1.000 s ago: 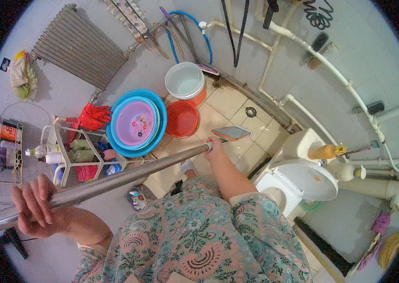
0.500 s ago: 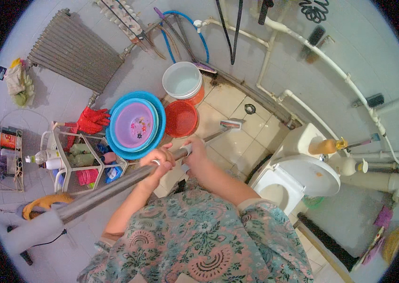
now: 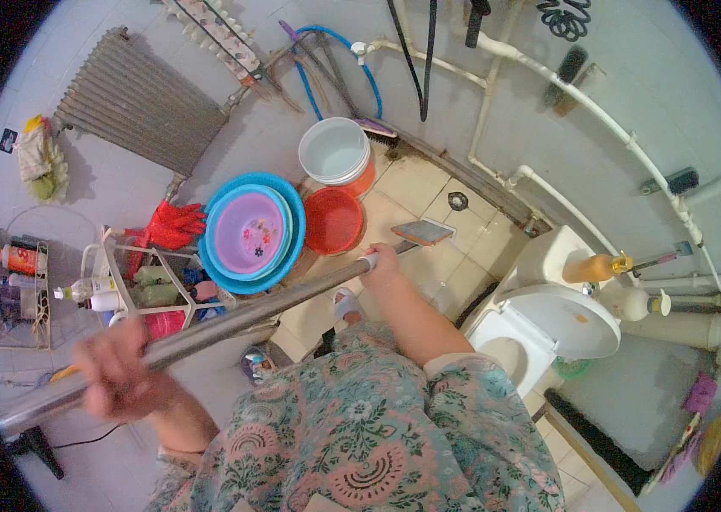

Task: The person mops the tiled floor of a bathroom and adjacent hallway using a flat mop. They move the mop back and forth across the floor, navigating around a toilet and various buckets. The person briefly pauses to pick up a tissue from a wall-mounted dispenser and then resumes mopping before placing the mop against the wall.

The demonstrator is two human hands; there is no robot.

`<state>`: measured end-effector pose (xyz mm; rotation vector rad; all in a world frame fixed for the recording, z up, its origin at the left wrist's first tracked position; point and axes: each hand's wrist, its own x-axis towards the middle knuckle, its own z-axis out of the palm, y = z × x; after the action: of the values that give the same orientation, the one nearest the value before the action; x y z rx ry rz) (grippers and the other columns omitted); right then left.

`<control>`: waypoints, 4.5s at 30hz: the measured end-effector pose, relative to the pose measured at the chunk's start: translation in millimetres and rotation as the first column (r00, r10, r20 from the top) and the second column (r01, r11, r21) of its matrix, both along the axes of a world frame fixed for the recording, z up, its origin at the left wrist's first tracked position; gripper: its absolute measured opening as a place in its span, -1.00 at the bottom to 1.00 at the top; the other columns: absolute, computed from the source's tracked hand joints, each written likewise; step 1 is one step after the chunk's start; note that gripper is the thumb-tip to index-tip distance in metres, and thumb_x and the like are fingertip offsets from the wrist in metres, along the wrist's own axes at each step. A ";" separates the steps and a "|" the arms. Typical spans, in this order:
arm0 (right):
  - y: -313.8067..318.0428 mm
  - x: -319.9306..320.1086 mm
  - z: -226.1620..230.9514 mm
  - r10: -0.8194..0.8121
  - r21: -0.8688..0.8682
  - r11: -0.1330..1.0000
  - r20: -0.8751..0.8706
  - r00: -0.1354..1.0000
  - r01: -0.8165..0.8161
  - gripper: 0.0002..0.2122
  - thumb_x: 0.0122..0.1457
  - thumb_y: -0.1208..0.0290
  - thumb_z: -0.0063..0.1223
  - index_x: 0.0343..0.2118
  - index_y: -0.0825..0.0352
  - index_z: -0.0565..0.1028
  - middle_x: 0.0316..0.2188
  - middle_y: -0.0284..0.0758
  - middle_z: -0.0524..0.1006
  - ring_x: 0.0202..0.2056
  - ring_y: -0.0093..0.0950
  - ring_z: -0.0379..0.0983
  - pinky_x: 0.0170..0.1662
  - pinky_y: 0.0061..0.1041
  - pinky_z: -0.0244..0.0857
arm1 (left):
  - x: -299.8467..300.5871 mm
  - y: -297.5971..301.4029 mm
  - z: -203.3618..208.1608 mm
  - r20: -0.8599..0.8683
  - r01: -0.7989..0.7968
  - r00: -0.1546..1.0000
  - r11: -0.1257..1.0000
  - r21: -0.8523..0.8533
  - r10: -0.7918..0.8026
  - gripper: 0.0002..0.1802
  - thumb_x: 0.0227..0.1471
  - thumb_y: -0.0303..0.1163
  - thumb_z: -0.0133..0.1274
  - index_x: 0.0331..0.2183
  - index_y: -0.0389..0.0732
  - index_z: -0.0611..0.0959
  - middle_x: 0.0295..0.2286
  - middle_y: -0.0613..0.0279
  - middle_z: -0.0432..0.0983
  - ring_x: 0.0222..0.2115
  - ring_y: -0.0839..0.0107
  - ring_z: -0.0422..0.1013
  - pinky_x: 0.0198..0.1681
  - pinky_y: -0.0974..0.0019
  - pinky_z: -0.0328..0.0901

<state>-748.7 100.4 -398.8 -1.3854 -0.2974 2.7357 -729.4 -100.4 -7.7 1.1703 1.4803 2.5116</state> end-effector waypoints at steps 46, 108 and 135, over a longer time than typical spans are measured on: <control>32.9 15.4 -44.1 -0.118 -0.192 0.969 0.188 0.975 0.154 -0.89 0.04 0.40 -0.06 -0.39 0.27 0.31 -0.52 -0.35 0.35 -0.51 -0.50 0.32 -0.50 -0.54 0.34 | -6.1 -12.5 58.2 0.078 0.001 0.997 1.000 0.018 -0.003 -0.75 -0.18 -0.42 -0.01 -0.64 -0.06 0.23 -0.91 0.46 0.24 -0.89 0.64 0.16 -0.41 0.47 0.16; 28.4 -144.8 89.3 -0.579 -0.164 0.815 -0.208 0.788 0.555 -0.90 0.09 0.44 -0.10 -0.42 0.37 0.35 -0.47 -0.27 0.43 -0.36 -0.41 0.37 -0.22 -0.45 0.30 | -372.3 69.5 20.1 -0.349 0.892 0.329 0.168 0.419 -0.878 -0.78 -0.44 -0.61 0.15 -0.72 -0.17 0.42 -0.86 0.32 0.38 -0.87 0.55 0.30 -0.59 0.55 0.31; -12.9 -50.7 147.4 -0.655 -0.320 0.729 -0.070 0.752 0.605 -0.78 0.05 0.23 0.02 -0.41 0.29 0.38 -0.53 -0.37 0.47 -0.43 -0.51 0.45 -0.32 -0.59 0.40 | -472.1 190.5 96.4 0.038 0.873 0.321 0.311 0.377 -0.946 -0.78 -0.13 -0.57 -0.15 -0.67 -0.11 0.22 -0.83 0.42 0.12 -0.82 0.60 0.10 -0.31 0.43 0.13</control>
<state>-799.4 87.5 -251.4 -1.0040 0.5116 2.3234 -1201.5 90.1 88.6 1.1429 0.1205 1.8582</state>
